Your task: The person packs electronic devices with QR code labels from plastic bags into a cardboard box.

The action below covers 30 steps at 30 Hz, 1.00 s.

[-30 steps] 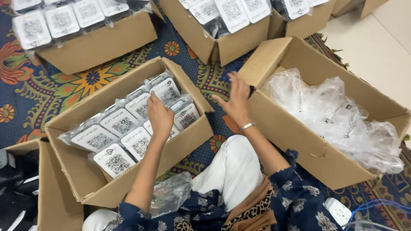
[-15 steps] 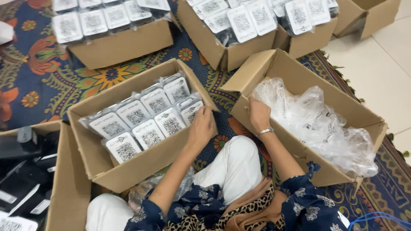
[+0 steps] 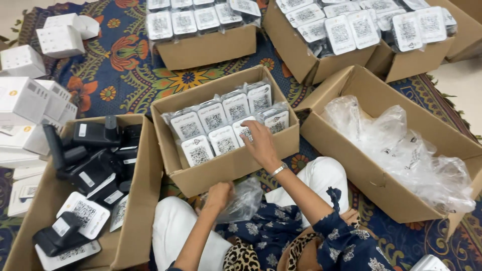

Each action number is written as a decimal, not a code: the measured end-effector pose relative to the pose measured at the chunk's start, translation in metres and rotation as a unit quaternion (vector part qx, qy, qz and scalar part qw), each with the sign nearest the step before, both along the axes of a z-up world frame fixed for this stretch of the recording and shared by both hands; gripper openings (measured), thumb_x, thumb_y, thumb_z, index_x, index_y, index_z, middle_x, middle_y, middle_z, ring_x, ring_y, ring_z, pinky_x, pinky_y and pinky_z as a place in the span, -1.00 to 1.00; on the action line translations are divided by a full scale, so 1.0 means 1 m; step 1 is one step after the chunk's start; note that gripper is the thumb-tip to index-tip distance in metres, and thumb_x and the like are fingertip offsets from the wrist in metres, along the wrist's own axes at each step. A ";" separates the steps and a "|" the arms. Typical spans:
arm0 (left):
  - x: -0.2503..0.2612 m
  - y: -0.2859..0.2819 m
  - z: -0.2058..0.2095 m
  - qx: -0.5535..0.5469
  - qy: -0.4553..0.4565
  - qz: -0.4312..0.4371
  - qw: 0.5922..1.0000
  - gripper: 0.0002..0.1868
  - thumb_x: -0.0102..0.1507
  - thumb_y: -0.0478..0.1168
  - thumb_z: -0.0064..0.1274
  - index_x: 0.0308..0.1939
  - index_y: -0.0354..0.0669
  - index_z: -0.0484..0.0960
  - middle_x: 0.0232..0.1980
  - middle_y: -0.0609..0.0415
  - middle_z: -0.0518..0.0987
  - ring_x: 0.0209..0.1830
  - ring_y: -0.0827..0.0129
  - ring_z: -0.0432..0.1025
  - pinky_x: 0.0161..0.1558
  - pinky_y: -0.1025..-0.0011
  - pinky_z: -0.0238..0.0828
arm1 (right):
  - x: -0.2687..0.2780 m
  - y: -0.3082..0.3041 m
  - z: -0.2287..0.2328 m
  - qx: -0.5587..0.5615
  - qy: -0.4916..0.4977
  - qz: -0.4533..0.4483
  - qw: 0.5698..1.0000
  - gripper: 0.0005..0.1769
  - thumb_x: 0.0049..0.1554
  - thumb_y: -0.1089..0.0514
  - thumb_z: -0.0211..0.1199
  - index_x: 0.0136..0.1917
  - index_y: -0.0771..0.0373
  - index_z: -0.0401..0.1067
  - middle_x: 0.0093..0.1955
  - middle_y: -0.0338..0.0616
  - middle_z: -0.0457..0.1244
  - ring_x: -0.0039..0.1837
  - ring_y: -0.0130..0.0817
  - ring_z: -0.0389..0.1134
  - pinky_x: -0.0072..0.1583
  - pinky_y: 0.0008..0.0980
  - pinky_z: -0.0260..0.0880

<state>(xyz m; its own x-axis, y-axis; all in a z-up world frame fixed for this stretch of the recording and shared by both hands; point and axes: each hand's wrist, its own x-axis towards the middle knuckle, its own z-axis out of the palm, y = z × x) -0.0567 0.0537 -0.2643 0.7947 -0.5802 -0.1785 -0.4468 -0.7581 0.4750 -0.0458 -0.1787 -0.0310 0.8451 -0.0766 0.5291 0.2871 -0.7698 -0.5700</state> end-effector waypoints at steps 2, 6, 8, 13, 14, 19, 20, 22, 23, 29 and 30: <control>-0.010 -0.009 0.105 -0.085 -0.011 0.069 0.994 -0.88 0.25 -0.24 0.08 -0.16 -0.12 0.66 -0.17 -0.22 0.67 -0.09 -0.11 0.56 -0.04 0.06 0.46 | -0.009 0.012 -0.001 0.055 0.003 0.004 0.998 -0.64 0.16 0.18 0.31 0.21 0.28 0.42 0.18 0.01 0.35 0.26 -0.02 0.36 0.27 -0.12 0.30; -0.013 0.009 0.223 -0.339 -0.062 0.182 0.921 -0.86 0.34 -0.25 0.00 -0.09 -0.24 0.53 -0.21 -0.17 0.68 -0.15 -0.02 0.60 -0.16 0.20 0.48 | -0.032 0.017 0.007 0.335 0.030 -0.017 0.942 -0.66 0.30 0.06 0.22 0.25 0.30 0.43 0.21 -0.08 0.39 0.27 -0.31 0.41 0.33 -0.28 0.37; -0.017 0.010 0.239 -0.386 -0.064 0.227 0.892 -0.84 0.38 -0.21 0.00 -0.11 -0.27 0.50 -0.23 -0.11 0.67 -0.18 0.11 0.61 -0.16 0.28 0.47 | -0.045 0.014 -0.008 0.422 0.015 -0.027 0.906 -0.66 0.33 0.04 0.18 0.23 0.32 0.42 0.20 -0.08 0.40 0.28 -0.34 0.41 0.35 -0.31 0.36; -0.020 -0.003 0.233 -0.544 -0.023 0.287 0.788 -0.75 0.48 -0.15 -0.09 -0.12 -0.30 0.51 -0.24 0.06 0.60 -0.24 0.47 0.44 -0.13 0.46 0.38 | -0.061 0.000 -0.025 0.474 0.079 -0.008 0.877 -0.56 0.36 -0.08 0.02 0.23 0.32 0.41 0.18 -0.13 0.40 0.22 -0.43 0.40 0.28 -0.43 0.33; -0.021 -0.006 0.228 -0.563 -0.011 0.294 0.773 -0.75 0.47 -0.15 -0.11 -0.08 -0.28 0.53 -0.20 0.11 0.61 -0.21 0.51 0.43 -0.11 0.49 0.37 | -0.064 -0.004 -0.033 0.463 0.111 -0.021 0.879 -0.51 0.39 -0.14 0.01 0.24 0.34 0.43 0.12 -0.11 0.36 0.14 -0.42 0.32 0.22 -0.42 0.30; -0.024 -0.012 0.229 -0.615 -0.030 0.312 0.724 -0.72 0.54 -0.14 -0.08 0.01 -0.33 0.57 -0.18 0.08 0.51 -0.17 0.49 0.36 -0.06 0.47 0.33 | -0.073 -0.023 -0.056 0.500 0.216 -0.064 0.836 -0.39 0.28 -0.31 -0.05 0.18 0.23 0.47 0.00 -0.23 0.39 0.06 -0.46 0.39 0.13 -0.47 0.35; -0.027 -0.012 0.244 -0.628 -0.025 0.323 0.708 -0.71 0.51 -0.11 -0.13 0.02 -0.30 0.56 -0.08 0.10 0.58 -0.07 0.50 0.45 -0.01 0.48 0.37 | -0.074 -0.029 -0.071 0.512 0.206 -0.077 0.830 -0.35 0.33 -0.34 -0.03 0.14 0.30 0.46 -0.05 -0.17 0.36 0.03 -0.40 0.38 0.10 -0.41 0.36; -0.032 -0.013 0.260 -0.641 -0.020 0.334 0.691 -0.68 0.47 -0.09 -0.18 0.04 -0.26 0.56 0.03 0.11 0.65 0.03 0.51 0.54 0.03 0.50 0.42 | -0.079 -0.025 -0.072 0.523 0.196 -0.092 0.824 -0.30 0.37 -0.37 -0.02 0.09 0.37 0.45 -0.10 -0.11 0.32 0.00 -0.35 0.36 0.07 -0.35 0.38; -0.032 -0.014 0.262 -0.659 0.004 0.353 0.664 -0.68 0.45 -0.08 -0.17 0.07 -0.23 0.55 0.03 0.12 0.64 0.00 0.51 0.53 0.02 0.47 0.45 | -0.083 -0.016 -0.057 0.548 0.207 -0.042 0.809 -0.32 0.32 -0.36 0.00 0.07 0.36 0.45 -0.07 -0.13 0.36 0.02 -0.37 0.38 0.09 -0.35 0.40; -0.028 -0.026 0.234 -0.656 0.055 0.369 0.657 -0.68 0.45 -0.06 -0.12 0.04 -0.23 0.57 -0.09 0.13 0.59 -0.10 0.50 0.48 -0.05 0.45 0.44 | -0.089 0.015 -0.021 0.559 0.185 0.056 0.806 -0.47 0.24 -0.18 0.23 0.15 0.36 0.47 0.07 -0.12 0.35 0.15 -0.34 0.33 0.24 -0.32 0.31; -0.025 -0.028 0.227 -0.649 0.061 0.366 0.664 -0.67 0.47 -0.05 -0.10 0.00 -0.26 0.59 -0.17 0.13 0.57 -0.16 0.50 0.45 -0.06 0.43 0.44 | -0.087 0.012 -0.028 0.601 0.143 0.079 0.782 -0.51 0.28 -0.10 0.28 0.14 0.42 0.45 0.08 -0.03 0.34 0.18 -0.23 0.32 0.28 -0.24 0.32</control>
<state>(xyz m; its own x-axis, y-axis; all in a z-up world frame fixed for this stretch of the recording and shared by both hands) -0.0818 0.0262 -0.0377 0.9741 0.2259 0.0055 -0.0821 0.3314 0.9399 -0.1331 -0.1671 -0.0587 0.9652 -0.2552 -0.0576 0.0524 0.4041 -0.9132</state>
